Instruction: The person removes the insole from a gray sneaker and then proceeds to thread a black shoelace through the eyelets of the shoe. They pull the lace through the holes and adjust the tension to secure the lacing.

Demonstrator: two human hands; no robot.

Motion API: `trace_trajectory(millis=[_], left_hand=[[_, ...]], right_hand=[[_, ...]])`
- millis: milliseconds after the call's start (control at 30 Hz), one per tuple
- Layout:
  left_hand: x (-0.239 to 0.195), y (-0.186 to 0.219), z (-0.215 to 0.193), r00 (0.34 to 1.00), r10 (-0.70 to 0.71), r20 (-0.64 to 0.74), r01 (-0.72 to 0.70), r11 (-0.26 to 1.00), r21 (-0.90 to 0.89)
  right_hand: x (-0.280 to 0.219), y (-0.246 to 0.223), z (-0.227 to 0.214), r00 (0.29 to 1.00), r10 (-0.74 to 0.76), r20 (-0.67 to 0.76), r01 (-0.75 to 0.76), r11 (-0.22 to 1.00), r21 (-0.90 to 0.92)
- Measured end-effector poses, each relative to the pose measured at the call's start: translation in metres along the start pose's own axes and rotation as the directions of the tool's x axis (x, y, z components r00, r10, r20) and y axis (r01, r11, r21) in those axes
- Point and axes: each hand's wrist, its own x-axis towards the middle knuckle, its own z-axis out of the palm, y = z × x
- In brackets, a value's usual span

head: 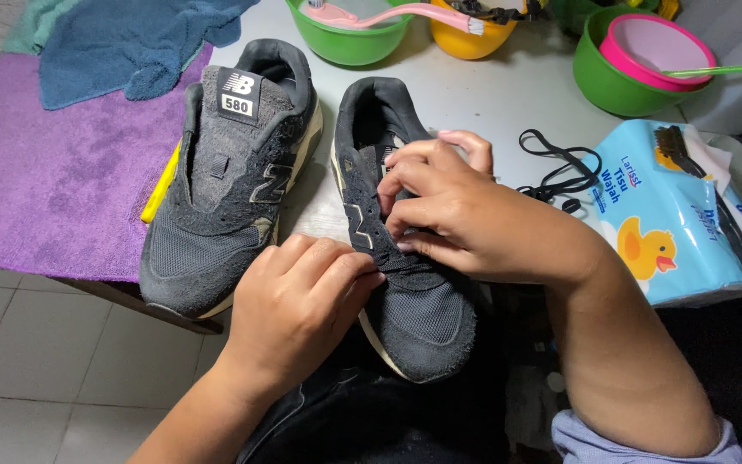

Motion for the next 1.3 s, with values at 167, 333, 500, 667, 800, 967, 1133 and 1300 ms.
trace_trajectory(millis=[167, 333, 500, 667, 800, 967, 1133, 1300], left_hand=[[-0.001, 0.002, 0.000, 0.999, 0.021, 0.045, -0.024, 0.997, 0.071], [0.006, 0.003, -0.001, 0.995, 0.090, 0.044, -0.096, 0.983, 0.157], [0.011, 0.000, -0.008, 0.993, 0.102, 0.062, -0.111, 0.979, 0.170], [0.011, -0.007, -0.007, 0.968, -0.134, 0.212, 0.195, 0.933, -0.301], [0.021, -0.008, -0.021, 0.872, -0.199, 0.448, 0.413, 0.790, -0.454], [0.025, -0.004, -0.015, 0.776, -0.354, 0.521, 0.550, 0.785, -0.285], [0.027, -0.005, -0.012, 0.729, -0.382, 0.568, 0.536, 0.834, -0.128], [0.034, -0.009, -0.016, 0.768, -0.313, 0.559, 0.434, 0.896, -0.094]], right_hand=[[0.000, 0.006, 0.004, 1.000, -0.015, 0.021, 0.013, 0.996, 0.084], [-0.003, 0.014, 0.011, 1.000, -0.008, -0.013, 0.009, 0.991, 0.136], [-0.003, 0.017, 0.014, 0.998, -0.048, -0.038, 0.054, 0.982, 0.179], [-0.004, 0.019, 0.018, 1.000, -0.008, -0.023, 0.014, 0.968, 0.251], [-0.003, 0.018, 0.017, 1.000, -0.017, -0.018, 0.021, 0.970, 0.241], [-0.002, 0.020, 0.017, 1.000, -0.028, -0.013, 0.030, 0.965, 0.259], [-0.001, 0.018, 0.014, 1.000, -0.023, -0.011, 0.025, 0.961, 0.276], [-0.003, 0.016, 0.017, 0.999, -0.013, -0.035, 0.022, 0.959, 0.284]])
